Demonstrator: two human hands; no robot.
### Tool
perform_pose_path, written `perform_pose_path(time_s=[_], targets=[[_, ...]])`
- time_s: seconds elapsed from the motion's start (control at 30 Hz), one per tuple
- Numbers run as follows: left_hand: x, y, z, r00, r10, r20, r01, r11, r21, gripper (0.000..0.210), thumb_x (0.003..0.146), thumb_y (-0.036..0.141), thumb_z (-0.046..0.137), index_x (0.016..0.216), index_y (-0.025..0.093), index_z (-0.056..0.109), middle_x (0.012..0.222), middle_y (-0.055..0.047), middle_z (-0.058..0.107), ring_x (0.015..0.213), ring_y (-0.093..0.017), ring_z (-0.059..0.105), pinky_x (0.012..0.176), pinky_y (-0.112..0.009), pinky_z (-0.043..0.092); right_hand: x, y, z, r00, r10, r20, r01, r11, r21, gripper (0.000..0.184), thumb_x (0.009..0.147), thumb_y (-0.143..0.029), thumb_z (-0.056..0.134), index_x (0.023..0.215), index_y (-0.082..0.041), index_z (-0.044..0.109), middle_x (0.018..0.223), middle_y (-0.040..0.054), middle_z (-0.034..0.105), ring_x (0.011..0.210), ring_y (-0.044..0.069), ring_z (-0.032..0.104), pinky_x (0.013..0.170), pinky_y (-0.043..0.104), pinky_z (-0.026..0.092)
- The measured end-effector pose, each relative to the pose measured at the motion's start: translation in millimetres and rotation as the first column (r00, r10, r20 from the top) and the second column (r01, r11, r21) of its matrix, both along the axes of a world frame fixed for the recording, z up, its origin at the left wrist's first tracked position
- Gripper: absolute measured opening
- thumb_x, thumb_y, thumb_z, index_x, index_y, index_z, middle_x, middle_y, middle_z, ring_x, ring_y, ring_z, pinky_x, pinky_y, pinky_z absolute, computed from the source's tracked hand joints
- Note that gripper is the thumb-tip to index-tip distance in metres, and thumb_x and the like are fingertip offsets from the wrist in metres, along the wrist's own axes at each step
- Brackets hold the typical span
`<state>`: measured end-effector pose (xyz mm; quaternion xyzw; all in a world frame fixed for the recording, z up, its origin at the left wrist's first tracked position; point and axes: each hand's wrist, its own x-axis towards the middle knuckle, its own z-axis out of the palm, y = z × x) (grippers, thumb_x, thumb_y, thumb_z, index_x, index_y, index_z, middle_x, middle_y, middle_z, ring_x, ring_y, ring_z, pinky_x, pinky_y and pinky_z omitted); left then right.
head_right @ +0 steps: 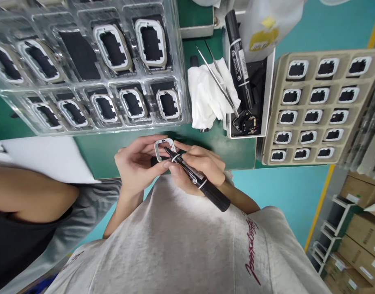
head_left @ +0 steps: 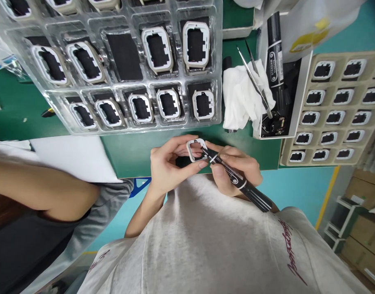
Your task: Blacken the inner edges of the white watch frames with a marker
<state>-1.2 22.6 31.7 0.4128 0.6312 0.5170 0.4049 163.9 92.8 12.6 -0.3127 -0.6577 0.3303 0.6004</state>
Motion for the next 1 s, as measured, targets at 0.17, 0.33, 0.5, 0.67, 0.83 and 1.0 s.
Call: perform_pose_path(time_s=[0.17,0.33,0.5,0.67,0.83,1.0], targets=[[-3.5,-1.7,-2.9,0.999,-0.036,0.004,0.036,0.999,0.001,0.065,0.097,0.068,0.109,0.144,0.027,0.09,0.122,-0.009,0.099,0.105,-0.028,0.1,0.105,-0.039,0.085,-1.4,-0.5,5.8,0.998,0.051,-0.031,-0.054,0.994,-0.095,0.013,0.114,-0.03,0.084,0.124,-0.029,0.075,0.082,-0.0071,0.076,0.058,0.018,0.076,0.08,0.046,0.089],[-6.6,-6.8,-9.9,0.997,-0.073,-0.022,0.073,0.997,0.001,0.062,0.106,0.055,0.104,0.161,0.033,0.086,0.139,-0.008,0.097,0.122,-0.03,0.098,0.116,-0.043,0.083,0.1,1.7,7.3,0.996,0.065,0.057,-0.063,0.997,-0.043,0.025,0.103,-0.018,0.086,0.124,-0.029,0.077,0.093,-0.0028,0.081,0.072,0.021,0.085,0.089,0.046,0.09],[-6.4,-8.8,-11.4,0.991,-0.085,-0.102,0.084,0.996,-0.007,0.063,0.11,0.055,0.1,0.167,0.035,0.083,0.14,-0.006,0.097,0.123,-0.031,0.098,0.119,-0.045,0.082,4.3,4.8,8.5,0.986,0.076,0.151,-0.074,0.997,-0.021,0.024,0.104,-0.018,0.086,0.122,-0.031,0.075,0.092,-0.0036,0.079,0.076,0.022,0.087,0.09,0.048,0.09],[-5.2,-7.7,-8.9,0.974,-0.074,-0.213,0.089,0.994,0.062,0.058,0.114,0.042,0.097,0.17,0.039,0.082,0.148,-0.003,0.095,0.124,-0.029,0.098,0.115,-0.04,0.082,6.7,5.7,11.6,0.984,0.089,0.155,-0.086,0.996,-0.022,0.027,0.101,-0.011,0.086,0.12,-0.028,0.077,0.095,-0.0027,0.081,0.079,0.021,0.088,0.091,0.046,0.09],[-4.7,-6.9,-10.2,0.949,-0.068,-0.308,0.104,0.989,0.103,0.055,0.117,0.04,0.093,0.17,0.036,0.082,0.152,-0.002,0.094,0.121,-0.026,0.098,0.111,-0.035,0.082,6.3,6.0,11.0,0.985,0.081,0.155,-0.079,0.997,-0.018,0.024,0.102,-0.01,0.087,0.118,-0.025,0.078,0.095,-0.0012,0.08,0.082,0.022,0.09,0.087,0.042,0.089],[-4.0,-6.4,-10.1,0.941,-0.072,-0.331,0.114,0.987,0.11,0.056,0.118,0.037,0.092,0.172,0.038,0.081,0.156,-0.001,0.092,0.121,-0.026,0.098,0.111,-0.036,0.082,6.8,6.0,11.0,0.985,0.072,0.159,-0.07,0.997,-0.023,0.023,0.103,-0.01,0.087,0.118,-0.025,0.079,0.095,-0.0017,0.079,0.084,0.022,0.091,0.085,0.04,0.088]])
